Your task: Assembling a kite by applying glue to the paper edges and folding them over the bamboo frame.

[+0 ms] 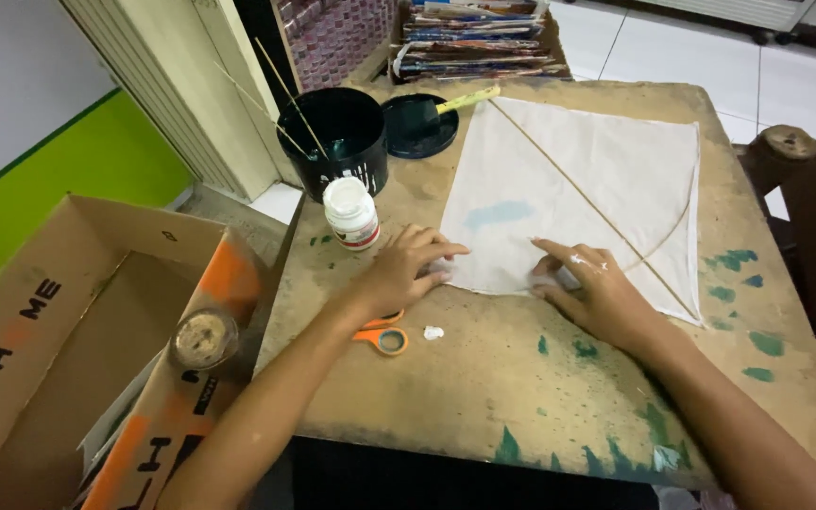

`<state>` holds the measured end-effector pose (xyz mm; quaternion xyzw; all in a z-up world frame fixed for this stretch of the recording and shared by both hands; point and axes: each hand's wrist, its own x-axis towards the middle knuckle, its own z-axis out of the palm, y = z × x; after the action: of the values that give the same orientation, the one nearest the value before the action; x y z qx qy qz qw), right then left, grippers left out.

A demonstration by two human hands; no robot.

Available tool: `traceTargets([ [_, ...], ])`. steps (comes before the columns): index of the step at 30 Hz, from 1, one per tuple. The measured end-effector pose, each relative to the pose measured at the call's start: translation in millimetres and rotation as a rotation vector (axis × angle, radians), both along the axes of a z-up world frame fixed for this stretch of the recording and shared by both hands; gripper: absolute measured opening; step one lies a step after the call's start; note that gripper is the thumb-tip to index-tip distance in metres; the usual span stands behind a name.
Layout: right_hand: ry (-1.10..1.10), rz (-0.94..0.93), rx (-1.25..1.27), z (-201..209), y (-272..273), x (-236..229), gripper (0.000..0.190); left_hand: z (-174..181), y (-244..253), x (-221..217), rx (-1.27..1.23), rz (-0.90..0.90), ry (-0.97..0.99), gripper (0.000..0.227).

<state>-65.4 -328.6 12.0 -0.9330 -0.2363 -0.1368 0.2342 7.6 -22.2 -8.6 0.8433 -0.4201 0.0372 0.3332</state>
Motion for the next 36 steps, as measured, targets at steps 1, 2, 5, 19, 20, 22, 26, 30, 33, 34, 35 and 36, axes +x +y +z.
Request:
traceTargets([
  [1,0.004,-0.002,0.001,-0.4,-1.5,1.1,0.069,-3.5,-0.2,0.8,0.001,-0.002,0.004,0.041],
  [2,0.009,-0.018,-0.011,-0.8,-3.0,2.1,0.069,-7.0,-0.5,1.5,-0.007,0.003,-0.017,0.043],
  [5,0.035,-0.046,-0.03,4.3,-5.7,0.6,0.071,-8.3,-1.8,0.8,-0.024,0.016,-0.06,0.046],
  [19,-0.028,-0.109,-0.095,1.2,-5.1,-1.1,0.059,7.0,-9.0,-16.9,-0.035,0.063,-0.164,0.056],
  [20,-0.03,-0.075,-0.098,1.5,-0.4,-2.5,0.063,8.5,-10.0,-18.7,-0.012,0.05,-0.149,0.058],
  [22,-0.039,-0.038,-0.103,3.7,8.2,-2.7,0.067,12.5,-11.3,-19.6,0.009,0.039,-0.14,0.06],
  [26,-0.082,0.035,-0.144,5.6,18.1,-3.9,0.073,22.4,-11.1,-22.3,0.065,0.037,0.034,0.059],
  [30,-0.104,0.026,-0.15,4.1,24.0,3.1,0.075,27.1,-10.8,-22.4,0.069,0.015,0.083,0.055],
  [33,-0.113,0.021,-0.179,3.3,28.1,12.4,0.081,18.8,-9.6,-17.2,0.032,0.019,0.086,0.055],
  [34,-0.119,0.03,-0.179,5.2,29.6,11.8,0.081,18.6,-9.0,-17.2,0.031,0.028,0.081,0.055],
  [35,-0.083,0.015,-0.171,6.9,30.4,9.9,0.078,18.1,-9.0,-17.9,0.014,0.019,0.09,0.055],
  [36,-0.048,0.0,-0.162,8.3,30.6,8.2,0.075,17.3,-9.7,-18.5,-0.002,0.01,0.098,0.055],
])
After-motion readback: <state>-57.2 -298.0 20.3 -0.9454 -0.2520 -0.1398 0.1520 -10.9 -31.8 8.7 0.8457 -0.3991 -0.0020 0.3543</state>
